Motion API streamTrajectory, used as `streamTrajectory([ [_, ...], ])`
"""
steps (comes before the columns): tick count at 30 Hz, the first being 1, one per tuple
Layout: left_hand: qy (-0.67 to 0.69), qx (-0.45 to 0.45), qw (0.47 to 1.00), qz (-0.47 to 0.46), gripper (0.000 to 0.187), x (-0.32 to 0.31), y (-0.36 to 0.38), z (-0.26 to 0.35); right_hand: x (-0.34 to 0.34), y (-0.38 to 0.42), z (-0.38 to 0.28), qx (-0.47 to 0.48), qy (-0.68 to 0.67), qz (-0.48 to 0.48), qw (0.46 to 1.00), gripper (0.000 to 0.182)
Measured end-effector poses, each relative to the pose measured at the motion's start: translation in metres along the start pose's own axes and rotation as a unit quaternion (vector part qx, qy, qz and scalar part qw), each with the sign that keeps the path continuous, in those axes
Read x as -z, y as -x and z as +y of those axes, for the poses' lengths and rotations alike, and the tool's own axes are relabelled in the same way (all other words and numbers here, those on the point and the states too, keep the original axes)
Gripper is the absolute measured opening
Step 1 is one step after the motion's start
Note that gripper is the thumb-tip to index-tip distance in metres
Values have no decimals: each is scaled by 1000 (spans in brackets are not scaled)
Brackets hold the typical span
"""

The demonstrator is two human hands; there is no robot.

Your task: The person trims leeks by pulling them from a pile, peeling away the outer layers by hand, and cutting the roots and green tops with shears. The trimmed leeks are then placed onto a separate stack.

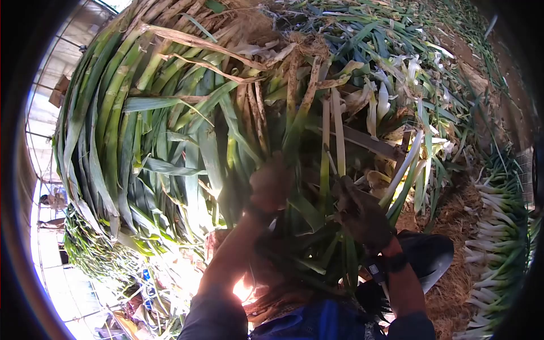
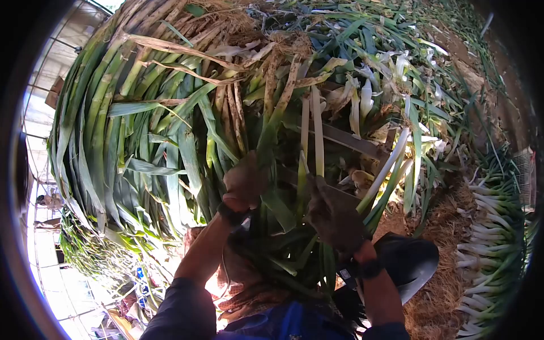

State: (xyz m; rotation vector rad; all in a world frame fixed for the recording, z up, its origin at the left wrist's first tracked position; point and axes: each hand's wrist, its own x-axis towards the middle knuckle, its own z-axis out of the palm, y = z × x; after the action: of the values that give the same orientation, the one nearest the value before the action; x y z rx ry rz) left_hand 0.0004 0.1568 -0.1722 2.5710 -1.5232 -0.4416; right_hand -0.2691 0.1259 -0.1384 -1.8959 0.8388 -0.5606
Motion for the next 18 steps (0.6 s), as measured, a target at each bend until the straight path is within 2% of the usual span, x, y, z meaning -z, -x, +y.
streamTrajectory([
  [2,-137,-64,983,107,47,-43,3,-14,-3,-1,6,-41,-5,3,999,74],
  [4,-165,-92,972,142,47,-58,0,-15,-10,-8,13,-68,-39,-7,997,73],
  [7,-44,-86,992,77,45,-48,0,-4,-21,-17,18,-109,-61,-30,992,76],
  [9,42,-80,995,38,44,-35,-4,5,-19,-25,20,-143,33,-29,989,78],
  [10,140,-34,990,1,40,-27,-10,7,-18,-26,21,-131,29,-40,990,79],
  [12,326,58,940,-76,35,-11,-17,7,-19,-26,23,-110,16,-63,992,81],
  [15,374,117,916,-82,25,0,-14,14,-19,-30,22,-148,82,-39,985,79],
  [18,218,-19,976,25,37,-46,-23,5,-15,-28,12,-148,0,-68,987,80],
])
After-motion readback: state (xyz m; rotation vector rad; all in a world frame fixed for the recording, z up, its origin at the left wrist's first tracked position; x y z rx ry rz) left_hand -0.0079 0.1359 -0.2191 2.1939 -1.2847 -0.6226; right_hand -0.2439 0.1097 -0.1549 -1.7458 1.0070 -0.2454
